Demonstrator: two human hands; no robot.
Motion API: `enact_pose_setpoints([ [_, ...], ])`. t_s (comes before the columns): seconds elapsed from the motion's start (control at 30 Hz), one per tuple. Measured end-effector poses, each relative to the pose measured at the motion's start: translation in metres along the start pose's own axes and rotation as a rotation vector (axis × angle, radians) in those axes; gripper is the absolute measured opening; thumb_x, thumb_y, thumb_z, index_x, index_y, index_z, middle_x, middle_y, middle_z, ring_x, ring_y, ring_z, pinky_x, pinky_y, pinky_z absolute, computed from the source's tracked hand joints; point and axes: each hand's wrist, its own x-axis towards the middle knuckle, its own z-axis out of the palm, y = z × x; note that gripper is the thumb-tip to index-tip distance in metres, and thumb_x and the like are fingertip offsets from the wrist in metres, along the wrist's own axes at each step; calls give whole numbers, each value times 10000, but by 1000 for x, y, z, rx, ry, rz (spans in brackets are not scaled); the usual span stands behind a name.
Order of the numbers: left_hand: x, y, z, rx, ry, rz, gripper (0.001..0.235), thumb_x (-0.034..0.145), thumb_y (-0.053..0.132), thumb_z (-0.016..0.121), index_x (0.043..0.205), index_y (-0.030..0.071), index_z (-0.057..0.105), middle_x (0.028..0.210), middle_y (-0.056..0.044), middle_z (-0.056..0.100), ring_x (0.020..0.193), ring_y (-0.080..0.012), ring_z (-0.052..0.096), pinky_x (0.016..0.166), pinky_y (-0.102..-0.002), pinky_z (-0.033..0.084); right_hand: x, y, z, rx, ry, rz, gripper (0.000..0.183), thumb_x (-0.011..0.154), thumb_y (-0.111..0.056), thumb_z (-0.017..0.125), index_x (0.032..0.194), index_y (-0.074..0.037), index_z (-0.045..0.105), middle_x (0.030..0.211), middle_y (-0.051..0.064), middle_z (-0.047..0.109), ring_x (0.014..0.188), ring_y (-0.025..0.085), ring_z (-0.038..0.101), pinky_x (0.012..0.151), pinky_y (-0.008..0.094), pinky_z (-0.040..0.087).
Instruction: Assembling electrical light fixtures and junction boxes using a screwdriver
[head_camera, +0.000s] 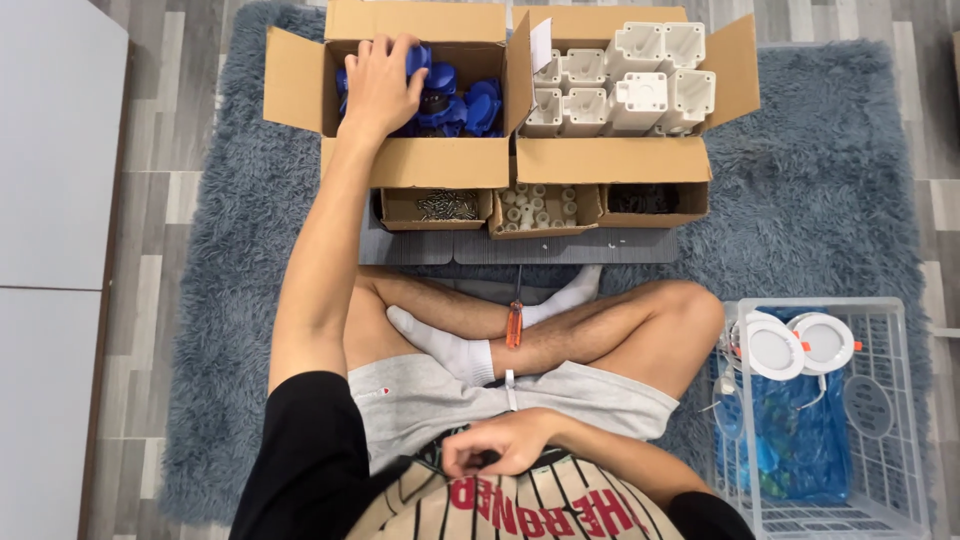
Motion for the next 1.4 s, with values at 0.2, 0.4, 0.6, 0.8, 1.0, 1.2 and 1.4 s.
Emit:
enact_pose_setpoints([
  [0.2,-10,37,-60,-454,107,-47,486,1087,144,695,1545,104,536,1375,-187,597,1240,-386,606,1077,-500,533,-31,-26,-26,-10,-65,30,399,1019,104,540,1388,-46,553,1254,78,683,1029,151,641,882,262,487],
  [0.4,-50,69,-106,-986,140,-127,386,1228,158,500,1614,160,497,1249,-87,559,977,-145,561,808,-269,529,-59,-108,-67,-501,672,16,163,1051,-130,675,1210,-91,681,1155,50,776,1043,168,737,923,333,606],
  [0.6,-109,106,-150,-1345,60,-194,417,1172,318,580,1494,81,459,1381,-213,554,1191,-373,696,981,-429,646,-151,-184,-104,-1178,1247,171,187,1112,-156,693,1262,-86,781,1173,101,781,1124,303,739,1052,430,544],
  [0.8,-166,119,-124,-1669,-46,-180,612,949,113,860,1340,80,391,1484,-206,544,1420,-370,598,1190,-436,541,-163,-211,-124,-1216,1245,659,448,1169,-284,522,1513,-36,665,1477,232,686,1346,486,630,1067,592,537],
  [1.0,-192,146,-114,-1555,-56,-118,677,795,34,989,1392,-16,674,1394,-185,575,1362,-315,615,1195,-422,530,-160,-221,-127,-1237,1178,822,436,1191,-369,485,1334,-71,770,1397,193,733,1280,454,692,1066,582,554],
  [1.2,-212,159,-96,-1502,-123,-235,510,786,11,980,1189,34,668,1363,-166,527,1334,-388,664,1117,-496,584,-149,-218,-147,-1012,1152,1113,569,1147,-429,403,1484,-65,682,1415,268,717,1318,509,663,1082,643,533],
  [1.4,-212,173,-86,-1110,-151,-137,464,750,12,951,1069,89,624,1375,-168,605,1295,-457,688,1113,-552,576,-186,-176,-211,-969,1133,1305,697,1081,-509,390,1432,-24,748,1363,364,741,1325,530,667,1084,657,520],
])
